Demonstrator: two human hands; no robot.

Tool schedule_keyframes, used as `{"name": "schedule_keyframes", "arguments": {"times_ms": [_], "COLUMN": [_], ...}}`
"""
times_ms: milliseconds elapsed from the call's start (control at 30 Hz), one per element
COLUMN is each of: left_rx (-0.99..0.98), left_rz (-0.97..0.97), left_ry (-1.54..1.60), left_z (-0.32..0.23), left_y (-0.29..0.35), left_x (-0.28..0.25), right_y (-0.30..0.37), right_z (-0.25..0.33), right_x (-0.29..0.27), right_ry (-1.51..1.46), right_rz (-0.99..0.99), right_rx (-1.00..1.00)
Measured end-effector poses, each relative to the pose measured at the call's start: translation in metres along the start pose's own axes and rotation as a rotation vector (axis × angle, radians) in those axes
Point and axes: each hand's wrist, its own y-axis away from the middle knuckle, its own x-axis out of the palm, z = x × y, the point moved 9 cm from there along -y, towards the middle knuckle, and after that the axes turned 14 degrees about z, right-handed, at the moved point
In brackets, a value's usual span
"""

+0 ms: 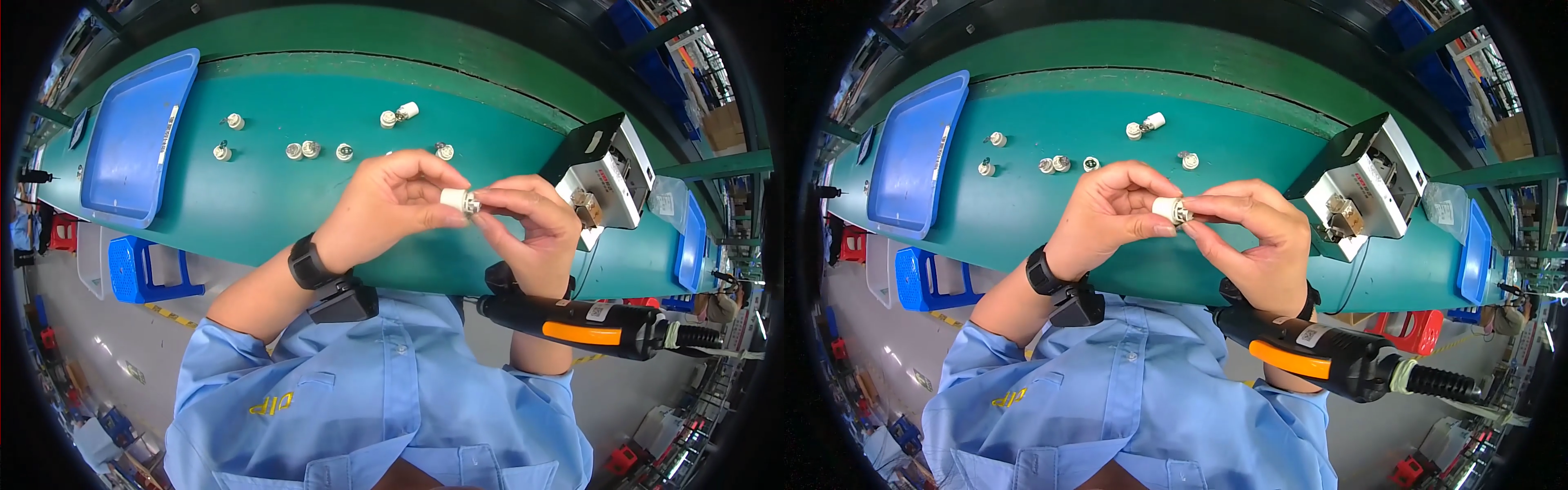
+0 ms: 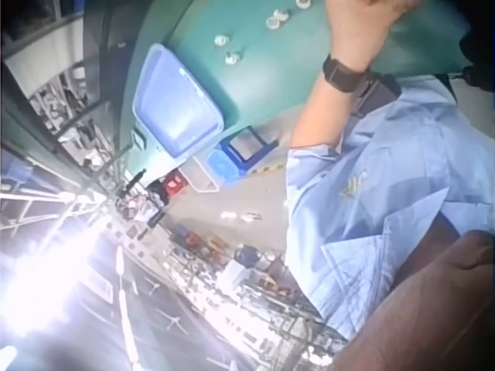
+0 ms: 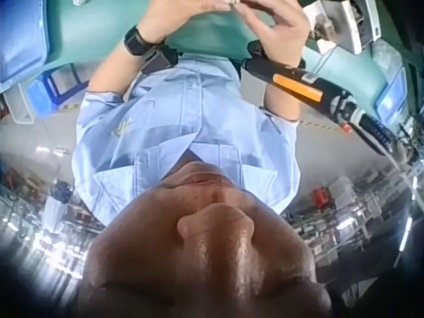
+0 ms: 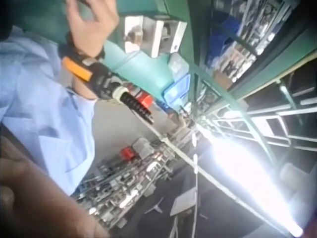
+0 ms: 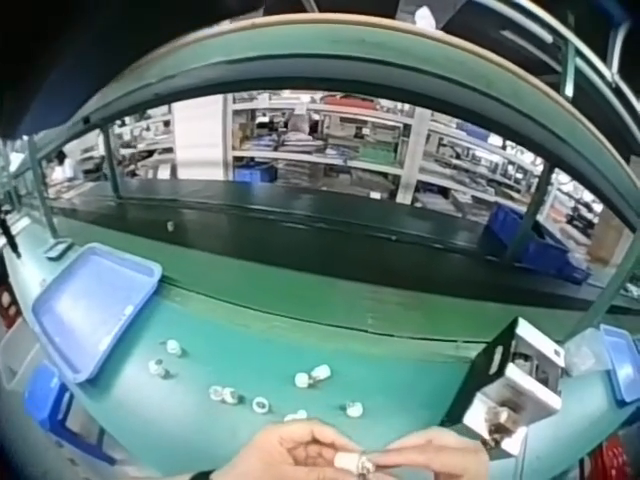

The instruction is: The person picks up a white plastic component, inserts a small metal piece into it, and uses a power screwdriver to secure the assembly. This process is repeated for several components on the green work surface.

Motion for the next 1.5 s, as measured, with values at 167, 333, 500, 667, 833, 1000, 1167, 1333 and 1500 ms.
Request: {"name": "schedule_keyframes", "arguments": {"times_ms": [167, 333, 500, 667, 833, 1000, 1167, 1333, 1500], "left_rx": [-0.002, -0.075, -0.056, 0.005, 0.001, 0.019, 0.056, 0.084, 0.12], "left_rz": [-0.016, 0.004, 0.016, 0.033, 0.041, 0.012, 0.003, 0.029, 0.074], "left_ry": [-0.05, -0.168, -0.166, -0.127, -0.179, -0.243, -0.407, -0.489, -0.544], "left_z": [-0.003, -0.005, -0.005, -0.004, -0.004, -0.006, -0.014, -0.02, -0.023], "left_y": [0.002, 0.0, -0.004, -0.008, -0.011, -0.008, -0.006, -0.005, -0.008], "left_x": [-0.001, -0.005, -0.008, -0.012, -0.015, -0.02, -0.021, -0.018, -0.016], "right_y": [-0.001, -0.003, -0.003, -0.01, -0.012, -0.011, -0.01, -0.008, -0.008], "right_z": [0.002, 0.006, 0.001, 0.008, 0.012, 0.008, -0.002, -0.019, -0.033], "right_x": [-0.001, -0.001, -0.007, -0.005, -0.002, 0.0, 0.001, 0.002, 0.005], "right_ry": [0.086, 0.179, 0.074, 0.212, 0.314, 0.288, 0.199, -0.02, -0.342], "right_rz": [0.04, 0.038, -0.031, 0.013, 0.034, 0.021, 0.043, 0.091, 0.056], "right_rx": [-0.015, -0.043, 0.01, -0.039, -0.037, -0.026, 0.003, 0.102, 0.182]}}
